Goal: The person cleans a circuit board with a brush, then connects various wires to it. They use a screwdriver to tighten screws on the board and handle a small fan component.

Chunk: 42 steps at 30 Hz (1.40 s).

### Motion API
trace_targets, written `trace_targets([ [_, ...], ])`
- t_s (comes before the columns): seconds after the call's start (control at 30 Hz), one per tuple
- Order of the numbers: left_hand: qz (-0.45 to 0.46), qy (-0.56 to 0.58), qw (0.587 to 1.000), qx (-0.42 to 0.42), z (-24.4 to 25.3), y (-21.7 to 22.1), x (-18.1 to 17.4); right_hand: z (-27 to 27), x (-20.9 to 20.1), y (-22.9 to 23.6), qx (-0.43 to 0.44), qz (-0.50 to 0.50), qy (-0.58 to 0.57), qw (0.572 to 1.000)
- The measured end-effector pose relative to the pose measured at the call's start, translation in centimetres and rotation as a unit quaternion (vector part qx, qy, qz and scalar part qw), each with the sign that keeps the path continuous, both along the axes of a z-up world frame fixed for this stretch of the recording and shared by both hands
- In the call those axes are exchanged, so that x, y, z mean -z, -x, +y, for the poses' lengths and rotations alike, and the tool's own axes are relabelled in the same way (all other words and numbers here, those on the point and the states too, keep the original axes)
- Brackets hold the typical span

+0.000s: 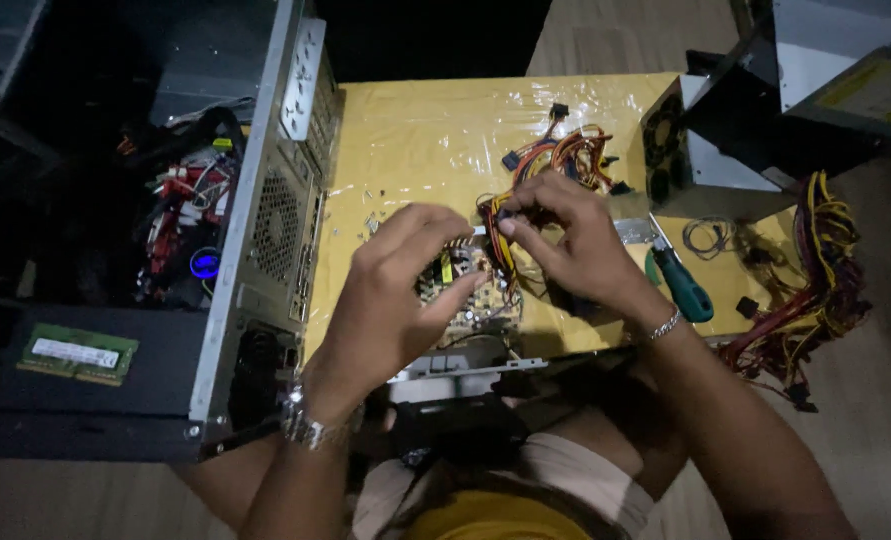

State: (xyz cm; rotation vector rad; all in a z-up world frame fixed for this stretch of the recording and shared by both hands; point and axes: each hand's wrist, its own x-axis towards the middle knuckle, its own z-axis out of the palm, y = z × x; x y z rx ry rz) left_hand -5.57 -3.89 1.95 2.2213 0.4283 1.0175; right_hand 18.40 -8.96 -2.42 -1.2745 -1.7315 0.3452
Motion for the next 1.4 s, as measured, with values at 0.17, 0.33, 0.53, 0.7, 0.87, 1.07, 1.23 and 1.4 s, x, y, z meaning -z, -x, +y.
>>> trace_targets([
  [0.17, 0.105, -0.044, 0.988, -0.106, -6.0, 0.5, 0.4, 0.0, -1.6, -0.1, 0.002, -0.107, 0.093, 0.990],
  [0.33, 0.135, -0.162, 0.954, -0.213, -12.3, -2.2, 3.8, 0.6, -2.0, -0.9, -0.025, -0.173, 0.103, 0.979],
  [0.53, 0.035, -0.224, 0.939, -0.259, -11.2, -3.2, 5.8, 1.3, -3.6, -1.3, -0.073, -0.229, 0.113, 0.964],
  [0.7, 0.041, -0.127, 0.980, -0.146, -8.6, -0.4, 5.9, 2.4, -4.1, -2.5, -0.065, -0.159, 0.287, 0.942],
  [0.87, -0.022, -0.137, 0.985, -0.099, -6.2, 1.9, 6.2, 1.0, -3.8, -2.3, -0.111, -0.092, 0.256, 0.956],
  [1.07, 0.001, -0.115, 0.992, -0.047, -4.8, 3.3, 5.9, -0.4, -2.8, -3.3, -0.127, 0.038, 0.329, 0.935],
  [1.23, 0.024, -0.104, 0.994, -0.032, -3.6, 4.1, 5.3, -1.7, -1.4, -3.3, -0.109, 0.178, 0.371, 0.905],
  [1.4, 0.045, -0.097, 0.993, -0.052, -3.4, 4.2, 5.2, -3.1, 0.1, -2.4, -0.061, 0.315, 0.343, 0.883],
])
